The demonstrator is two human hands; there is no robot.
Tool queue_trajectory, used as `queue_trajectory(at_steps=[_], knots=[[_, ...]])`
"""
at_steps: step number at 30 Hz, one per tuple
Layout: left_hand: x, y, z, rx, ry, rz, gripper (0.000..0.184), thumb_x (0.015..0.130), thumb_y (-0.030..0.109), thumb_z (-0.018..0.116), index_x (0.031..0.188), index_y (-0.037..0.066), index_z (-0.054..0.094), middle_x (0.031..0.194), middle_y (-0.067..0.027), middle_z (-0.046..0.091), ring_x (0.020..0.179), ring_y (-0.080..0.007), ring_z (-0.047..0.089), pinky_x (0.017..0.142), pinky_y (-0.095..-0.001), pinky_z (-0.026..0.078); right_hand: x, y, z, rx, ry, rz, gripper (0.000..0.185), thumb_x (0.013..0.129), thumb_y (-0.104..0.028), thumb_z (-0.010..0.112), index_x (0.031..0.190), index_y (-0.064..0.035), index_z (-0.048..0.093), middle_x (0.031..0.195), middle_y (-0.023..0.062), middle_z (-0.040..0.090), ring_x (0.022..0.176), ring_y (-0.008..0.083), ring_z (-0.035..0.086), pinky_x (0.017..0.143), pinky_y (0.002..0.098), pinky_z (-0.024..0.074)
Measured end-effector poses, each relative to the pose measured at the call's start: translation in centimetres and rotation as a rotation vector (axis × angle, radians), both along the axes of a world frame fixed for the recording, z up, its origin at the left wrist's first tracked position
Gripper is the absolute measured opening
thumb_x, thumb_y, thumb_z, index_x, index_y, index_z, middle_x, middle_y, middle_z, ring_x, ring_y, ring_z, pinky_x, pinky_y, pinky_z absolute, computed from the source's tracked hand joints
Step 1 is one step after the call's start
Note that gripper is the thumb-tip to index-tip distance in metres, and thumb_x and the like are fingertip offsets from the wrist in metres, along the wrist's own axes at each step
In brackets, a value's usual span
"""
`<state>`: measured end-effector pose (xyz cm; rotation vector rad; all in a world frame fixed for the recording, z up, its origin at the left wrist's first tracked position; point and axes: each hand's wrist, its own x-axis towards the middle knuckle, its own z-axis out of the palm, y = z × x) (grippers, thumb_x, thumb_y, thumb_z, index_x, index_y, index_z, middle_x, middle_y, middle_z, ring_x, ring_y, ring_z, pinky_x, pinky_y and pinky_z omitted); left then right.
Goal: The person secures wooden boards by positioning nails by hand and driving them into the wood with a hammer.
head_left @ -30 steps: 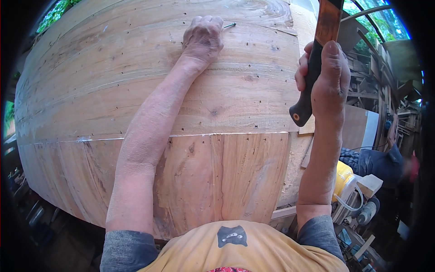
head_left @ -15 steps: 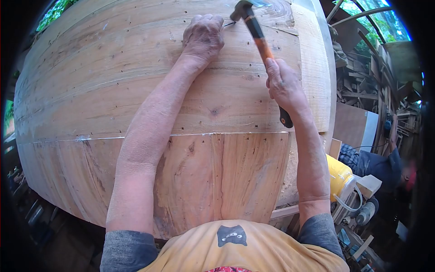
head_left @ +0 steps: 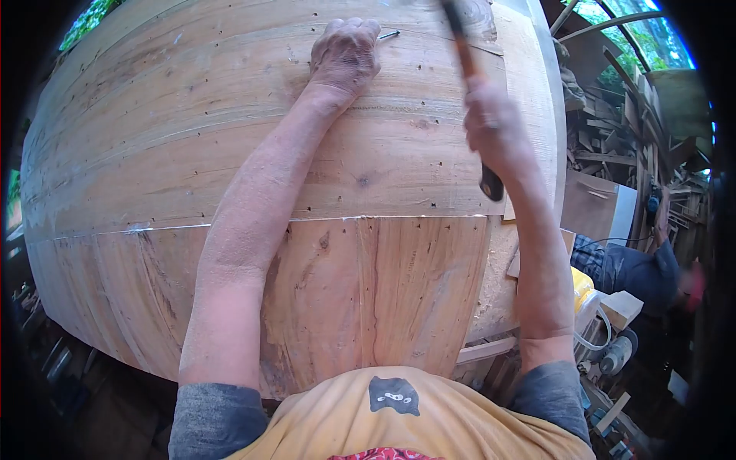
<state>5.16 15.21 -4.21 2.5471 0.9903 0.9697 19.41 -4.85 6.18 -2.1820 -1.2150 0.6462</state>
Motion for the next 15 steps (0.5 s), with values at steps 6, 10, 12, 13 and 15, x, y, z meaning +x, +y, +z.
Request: queue_trajectory(at_steps=[6, 10, 12, 13, 15], knots=[[0.1, 0.2, 0.1, -0.024, -0.008, -0.003, 0.007, 0.095, 0.014, 0.065, 0.091, 0.009, 0.066, 0.089, -0.0079, 0.068, 0.09, -0.0293, 0.065, 0.082, -0.0441, 0.054, -1.3, -0.4, 3.6, 0.011, 0.218, -0.094, 0.054, 0.111, -0.053, 0.039, 0.094, -0.0036, 0.055, 0.071, 0.0026, 0.056, 0.053, 0.0104, 0.055, 0.049, 0.0289, 0.047], [-0.2, -0.2, 0.4, -0.115, 0.057, -0.032, 0.004, 0.093, 0.011, 0.065, 0.089, 0.009, 0.066, 0.088, -0.0079, 0.068, 0.088, -0.0287, 0.065, 0.081, -0.0425, 0.054, -1.7, 0.0, 7.7, 0.358, 0.203, -0.057, 0.052, 0.11, -0.052, 0.043, 0.098, -0.0042, 0.057, 0.068, 0.0014, 0.056, 0.053, 0.0078, 0.053, 0.046, 0.0242, 0.0424], [0.1, 0.0, 0.6, -0.038, 0.09, -0.087, 0.003, 0.092, 0.011, 0.065, 0.089, 0.01, 0.066, 0.088, -0.0082, 0.068, 0.087, -0.0286, 0.064, 0.081, -0.0417, 0.054, -2.4, -0.1, 8.9, 0.411, 0.266, -0.052, 0.051, 0.11, -0.052, 0.043, 0.098, -0.0045, 0.057, 0.067, 0.0011, 0.056, 0.052, 0.0074, 0.053, 0.046, 0.0235, 0.0414], [0.4, -0.2, 0.1, 0.069, 0.072, -0.131, 0.003, 0.092, 0.01, 0.064, 0.09, 0.01, 0.066, 0.088, -0.0084, 0.068, 0.088, -0.0285, 0.064, 0.081, -0.0414, 0.054, -2.7, -0.3, 9.2, 0.433, 0.299, -0.047, 0.051, 0.11, -0.052, 0.043, 0.098, -0.0046, 0.057, 0.067, 0.0009, 0.056, 0.052, 0.0072, 0.052, 0.046, 0.0231, 0.0409], [0.1, -0.2, -0.3, 0.14, 0.039, -0.126, 0.003, 0.092, 0.011, 0.064, 0.091, 0.01, 0.067, 0.088, -0.0087, 0.068, 0.089, -0.0286, 0.064, 0.082, -0.0413, 0.054, -3.0, -0.7, 8.1, 0.411, 0.313, -0.036, 0.05, 0.111, -0.051, 0.042, 0.098, -0.0046, 0.057, 0.066, 0.0006, 0.055, 0.051, 0.007, 0.052, 0.047, 0.0234, 0.0411]])
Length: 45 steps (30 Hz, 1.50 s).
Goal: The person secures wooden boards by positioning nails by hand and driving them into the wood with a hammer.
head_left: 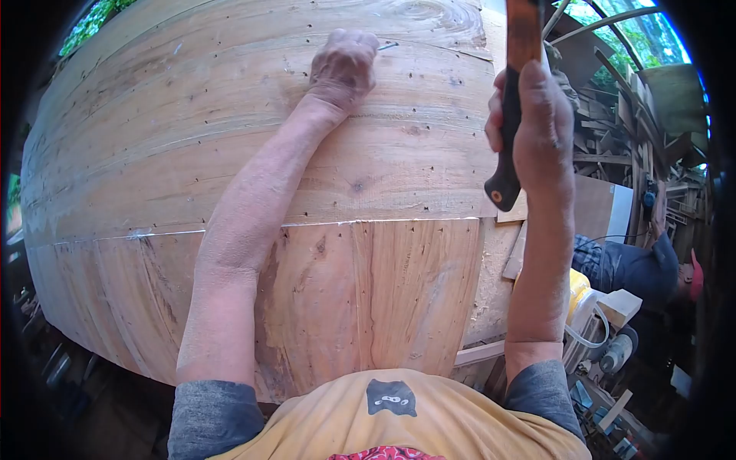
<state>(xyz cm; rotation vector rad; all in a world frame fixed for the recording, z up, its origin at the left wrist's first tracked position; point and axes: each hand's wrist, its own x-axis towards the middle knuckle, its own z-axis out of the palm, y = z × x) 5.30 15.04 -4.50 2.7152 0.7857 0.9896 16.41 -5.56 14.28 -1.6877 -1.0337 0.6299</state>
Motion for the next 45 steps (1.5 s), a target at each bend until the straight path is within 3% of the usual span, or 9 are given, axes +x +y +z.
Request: queue_trajectory(at_steps=[14, 17, 19, 21, 24, 25, 31, 36, 45], knots=[[0.1, -0.2, 0.6, -0.158, 0.013, 0.142, 0.009, 0.095, 0.015, 0.062, 0.095, 0.008, 0.068, 0.094, -0.0103, 0.07, 0.095, -0.0311, 0.066, 0.085, -0.0439, 0.054, 0.0, 0.3, -3.7, -0.134, -0.031, -0.037, 0.048, 0.111, -0.049, 0.044, 0.1, -0.0037, 0.057, 0.067, 0.0014, 0.056, 0.052, 0.0075, 0.054, 0.047, 0.0254, 0.0442], [0.0, -0.2, 0.7, -0.171, 0.025, 0.133, 0.009, 0.095, 0.015, 0.061, 0.096, 0.008, 0.068, 0.094, -0.0102, 0.07, 0.095, -0.0312, 0.066, 0.085, -0.0442, 0.054, 0.9, 0.0, -6.4, -0.356, -0.121, -0.018, 0.047, 0.111, -0.048, 0.044, 0.102, -0.0038, 0.058, 0.067, 0.0061, 0.059, 0.056, 0.0155, 0.059, 0.053, 0.0333, 0.0491], [0.1, -0.1, 0.4, -0.148, -0.009, 0.135, 0.009, 0.095, 0.015, 0.061, 0.095, 0.008, 0.067, 0.094, -0.0101, 0.07, 0.095, -0.0311, 0.066, 0.085, -0.0443, 0.054, 1.7, 0.1, -9.3, -0.582, -0.267, -0.053, 0.047, 0.11, -0.048, 0.044, 0.107, -0.0035, 0.058, 0.071, 0.0154, 0.061, 0.069, 0.0333, 0.065, 0.067, 0.0491, 0.0502], [0.2, -0.1, 0.1, -0.138, -0.016, 0.135, 0.009, 0.095, 0.015, 0.061, 0.095, 0.008, 0.067, 0.094, -0.01, 0.07, 0.095, -0.0309, 0.066, 0.085, -0.0444, 0.054, 1.8, 0.2, -10.3, -0.544, -0.361, -0.022, 0.045, 0.111, -0.047, 0.044, 0.094, -0.0065, 0.053, 0.068, 0.0024, 0.055, 0.052, 0.0103, 0.053, 0.047, 0.0273, 0.0443], [0.3, -0.2, 0.4, -0.143, 0.002, 0.133, 0.009, 0.095, 0.015, 0.061, 0.094, 0.008, 0.067, 0.094, -0.0099, 0.07, 0.095, -0.0308, 0.066, 0.085, -0.0445, 0.054, 1.3, 0.1, -7.4, -0.48, -0.095, -0.054, 0.049, 0.111, -0.049, 0.042, 0.102, -0.0036, 0.058, 0.071, 0.0073, 0.061, 0.056, 0.0166, 0.06, 0.054, 0.0361, 0.0505], [0.2, -0.2, 0.6, -0.148, 0.002, 0.135, 0.009, 0.095, 0.015, 0.062, 0.094, 0.008, 0.067, 0.094, -0.01, 0.07, 0.095, -0.0308, 0.066, 0.085, -0.0446, 0.054, 1.6, 0.1, -6.6, -0.391, -0.1, -0.037, 0.05, 0.111, -0.05, 0.041, 0.1, -0.0036, 0.058, 0.069, 0.0027, 0.058, 0.053, 0.0098, 0.056, 0.048, 0.0288, 0.0475], [0.2, -0.1, 0.1, -0.13, 0.0, 0.137, 0.009, 0.095, 0.016, 0.062, 0.093, 0.009, 0.067, 0.093, -0.0102, 0.07, 0.095, -0.0309, 0.066, 0.084, -0.0448, 0.054, 1.2, 0.9, -0.2, 0.202, -0.15, -0.093, 0.049, 0.111, -0.047, 0.039, 0.106, -0.0012, 0.055, 0.067, 0.0032, 0.055, 0.049, 0.0121, 0.052, 0.045, 0.0265, 0.0412], [0.3, -0.4, 0.4, -0.133, -0.006, 0.135, 0.009, 0.095, 0.016, 0.062, 0.093, 0.009, 0.067, 0.093, -0.0102, 0.07, 0.095, -0.0311, 0.066, 0.083, -0.045, 0.054, 4.3, -0.3, -10.1, -0.473, -0.303, 0.001, 0.05, 0.109, -0.05, 0.045, 0.095, -0.0035, 0.057, 0.069, 0.0041, 0.059, 0.053, 0.0107, 0.057, 0.048, 0.032, 0.0493], [0.2, -0.1, 0.6, -0.13, -0.009, 0.143, 0.01, 0.096, 0.017, 0.062, 0.093, 0.009, 0.067, 0.092, -0.0097, 0.07, 0.093, -0.0298, 0.066, 0.084, -0.0434, 0.054, 1.5, -3.5, -5.3, -0.276, 0.066, -0.141, 0.049, 0.111, -0.049, 0.044, 0.096, -0.003, 0.056, 0.068, 0.0028, 0.055, 0.051, 0.0097, 0.053, 0.047, 0.026, 0.0443]])
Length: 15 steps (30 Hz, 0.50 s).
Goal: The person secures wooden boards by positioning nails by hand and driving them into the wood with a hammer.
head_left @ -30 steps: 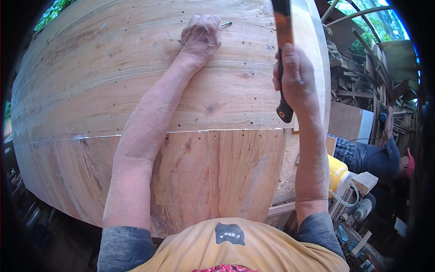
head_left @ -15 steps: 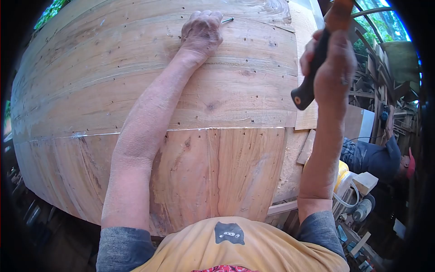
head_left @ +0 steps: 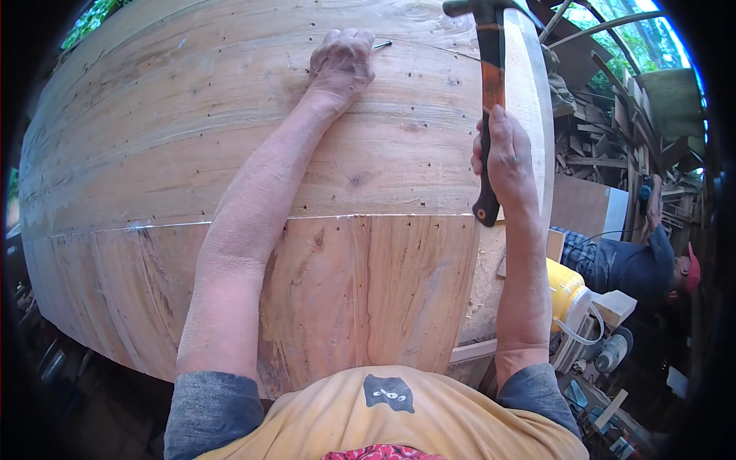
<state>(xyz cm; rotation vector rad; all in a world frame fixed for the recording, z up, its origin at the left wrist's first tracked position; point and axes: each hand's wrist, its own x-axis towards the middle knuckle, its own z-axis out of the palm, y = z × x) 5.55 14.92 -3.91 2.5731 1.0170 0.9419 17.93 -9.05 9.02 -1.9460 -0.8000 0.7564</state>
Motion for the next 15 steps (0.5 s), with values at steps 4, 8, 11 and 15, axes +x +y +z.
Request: queue_trajectory(at_steps=[4, 8, 11, 15], knots=[[-0.1, -0.2, 0.2, -0.019, 0.016, 0.008, 0.01, 0.096, 0.017, 0.062, 0.094, 0.009, 0.067, 0.093, -0.0092, 0.07, 0.093, -0.0294, 0.066, 0.084, -0.0435, 0.054, -0.9, -1.0, 0.3, 0.068, 0.088, -0.023, 0.054, 0.11, -0.053, 0.044, 0.099, -0.0016, 0.057, 0.067, 0.0016, 0.054, 0.052, 0.0094, 0.053, 0.047, 0.0248, 0.0423], [0.0, -0.1, 0.0, -0.03, 0.046, 0.017, 0.009, 0.095, 0.017, 0.062, 0.094, 0.009, 0.067, 0.094, -0.0087, 0.07, 0.095, -0.0291, 0.066, 0.084, -0.044, 0.054, -0.9, 1.1, 3.0, 0.4, 0.026, -0.003, 0.054, 0.11, -0.051, 0.043, 0.104, 0.0007, 0.057, 0.068, 0.0023, 0.056, 0.051, 0.0096, 0.053, 0.046, 0.0243, 0.0409], [-0.1, -0.2, 0.3, -0.02, 0.051, 0.022, 0.009, 0.095, 0.016, 0.062, 0.094, 0.009, 0.066, 0.094, -0.0086, 0.07, 0.096, -0.0295, 0.066, 0.084, -0.0442, 0.054, -0.9, 3.1, 3.1, 0.394, -0.094, 0.015, 0.05, 0.11, -0.049, 0.044, 0.098, -0.0022, 0.055, 0.069, 0.002, 0.057, 0.052, 0.0104, 0.054, 0.046, 0.0273, 0.0439], [-0.3, -0.2, 0.2, -0.036, 0.022, 0.004, 0.008, 0.095, 0.016, 0.062, 0.094, 0.01, 0.066, 0.094, -0.0089, 0.07, 0.096, -0.0305, 0.066, 0.083, -0.0451, 0.054, 1.4, 3.2, -4.7, -0.202, -0.322, 0.178, 0.052, 0.109, -0.048, 0.044, 0.09, -0.0022, 0.056, 0.067, 0.0144, 0.059, 0.057, 0.0247, 0.061, 0.052, 0.0439, 0.0494]])
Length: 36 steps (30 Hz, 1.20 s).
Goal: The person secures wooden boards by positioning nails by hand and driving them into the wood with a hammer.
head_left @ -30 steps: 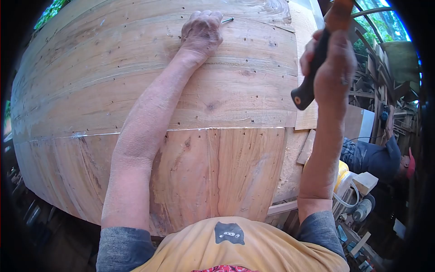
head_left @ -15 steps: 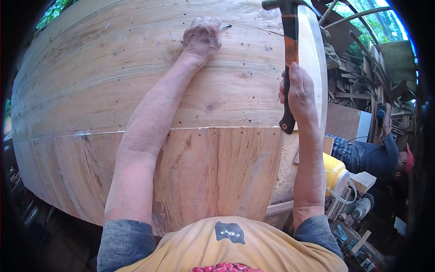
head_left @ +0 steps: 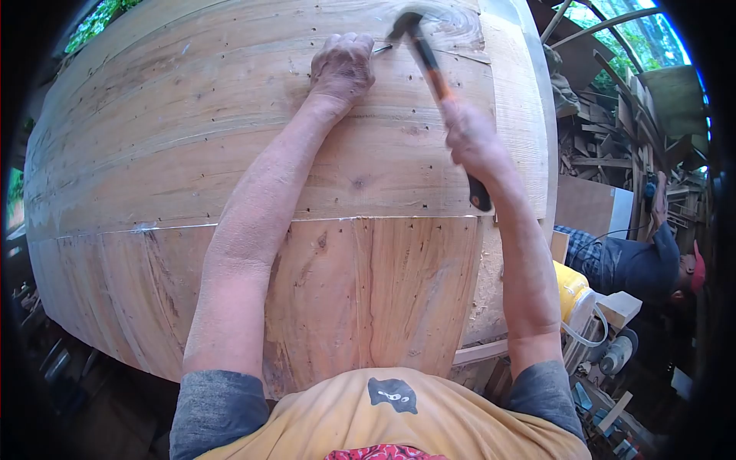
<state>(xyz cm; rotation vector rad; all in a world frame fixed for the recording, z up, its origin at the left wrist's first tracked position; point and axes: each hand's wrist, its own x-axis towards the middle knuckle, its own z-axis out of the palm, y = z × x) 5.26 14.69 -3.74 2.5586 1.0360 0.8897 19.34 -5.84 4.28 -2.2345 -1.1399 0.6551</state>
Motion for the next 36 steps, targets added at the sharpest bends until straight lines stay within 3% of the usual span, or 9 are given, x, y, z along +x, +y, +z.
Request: queue_trajectory(at_steps=[1, 4, 7, 8, 12, 23, 29, 32, 36], knots=[[0.1, 0.1, 0.0, -0.004, -0.006, -0.005, 0.007, 0.095, 0.015, 0.062, 0.094, 0.01, 0.066, 0.094, -0.009, 0.07, 0.096, -0.0306, 0.066, 0.083, -0.0454, 0.054, -0.4, 0.3, -0.6, -0.115, -0.067, -0.033, 0.052, 0.109, -0.048, 0.044, 0.091, -0.0008, 0.057, 0.067, 0.0175, 0.059, 0.059, 0.0299, 0.064, 0.056, 0.0472, 0.0503], [-0.1, 0.2, -0.4, -0.007, -0.043, -0.01, 0.007, 0.094, 0.014, 0.061, 0.092, 0.009, 0.065, 0.093, -0.0098, 0.069, 0.093, -0.0315, 0.065, 0.082, -0.0455, 0.053, -1.0, -2.3, 2.8, -0.157, 0.133, -0.188, 0.05, 0.109, -0.046, 0.047, 0.096, 0.0013, 0.06, 0.073, 0.0244, 0.063, 0.071, 0.0426, 0.066, 0.066, 0.0512, 0.0516], [0.1, -0.2, 0.2, 0.042, -0.047, -0.06, 0.006, 0.093, 0.012, 0.06, 0.089, 0.008, 0.063, 0.089, -0.0112, 0.067, 0.09, -0.0323, 0.064, 0.08, -0.0451, 0.053, 0.7, -5.3, -0.4, -0.164, -0.037, -0.175, 0.049, 0.108, -0.045, 0.048, 0.1, 0.0019, 0.061, 0.081, 0.0281, 0.065, 0.078, 0.0496, 0.064, 0.073, 0.0538, 0.0503], [0.2, -0.4, 0.3, 0.059, -0.035, -0.081, 0.006, 0.092, 0.011, 0.059, 0.088, 0.008, 0.063, 0.088, -0.0117, 0.066, 0.088, -0.0325, 0.063, 0.079, -0.0448, 0.053, 0.5, -6.2, -1.8, -0.019, -0.157, -0.097, 0.049, 0.108, -0.046, 0.05, 0.098, 0.0013, 0.06, 0.082, 0.0271, 0.065, 0.08, 0.0468, 0.065, 0.073, 0.0521, 0.0503], [0.8, -1.0, 0.3, 0.196, -0.055, -0.04, 0.005, 0.09, 0.009, 0.061, 0.086, 0.008, 0.062, 0.084, -0.0128, 0.064, 0.085, -0.0323, 0.063, 0.075, -0.0447, 0.053, -0.2, -5.4, -0.5, -0.177, -0.05, -0.179, 0.048, 0.108, -0.046, 0.051, 0.097, 0.0007, 0.06, 0.081, 0.0268, 0.065, 0.078, 0.0456, 0.065, 0.072, 0.0519, 0.0499], [6.1, 7.4, 0.8, -0.13, -0.042, 0.036, 0.016, 0.095, 0.024, 0.067, 0.095, 0.009, 0.073, 0.094, -0.0164, 0.074, 0.095, -0.0347, 0.069, 0.083, -0.0463, 0.054, 0.2, -5.5, -0.4, -0.166, -0.029, -0.166, 0.046, 0.108, -0.043, 0.051, 0.097, 0.0003, 0.059, 0.078, 0.0262, 0.064, 0.076, 0.0456, 0.064, 0.071, 0.0514, 0.0496], [6.3, 7.8, 1.0, -0.21, 0.052, 0.075, 0.019, 0.095, 0.03, 0.067, 0.098, 0.013, 0.075, 0.095, -0.0127, 0.075, 0.097, -0.0323, 0.07, 0.086, -0.0457, 0.054, 1.2, -4.0, 0.3, -0.1, 0.257, -0.17, 0.048, 0.11, -0.045, 0.048, 0.097, -0.0004, 0.058, 0.067, 0.0128, 0.06, 0.056, 0.0244, 0.062, 0.058, 0.0417, 0.0507], [6.3, 7.8, 1.0, -0.19, 0.041, 0.062, 0.018, 0.095, 0.03, 0.067, 0.099, 0.014, 0.075, 0.095, -0.0131, 0.075, 0.097, -0.0321, 0.07, 0.086, -0.0458, 0.054, 1.5, -1.4, 0.7, 0.02, 0.285, -0.137, 0.047, 0.111, -0.045, 0.045, 0.095, -0.0021, 0.056, 0.065, 0.0027, 0.053, 0.05, 0.0105, 0.052, 0.048, 0.0276, 0.0433], [6.6, 8.0, 0.6, -0.143, 0.046, 0.05, 0.018, 0.095, 0.03, 0.067, 0.101, 0.015, 0.075, 0.095, -0.0132, 0.075, 0.097, -0.0326, 0.07, 0.086, -0.0467, 0.054, 2.4, 1.9, 3.1, 0.169, 0.255, -0.101, 0.053, 0.109, -0.052, 0.045, 0.094, -0.0017, 0.056, 0.067, 0.0047, 0.057, 0.052, 0.0118, 0.057, 0.048, 0.0302, 0.048]])
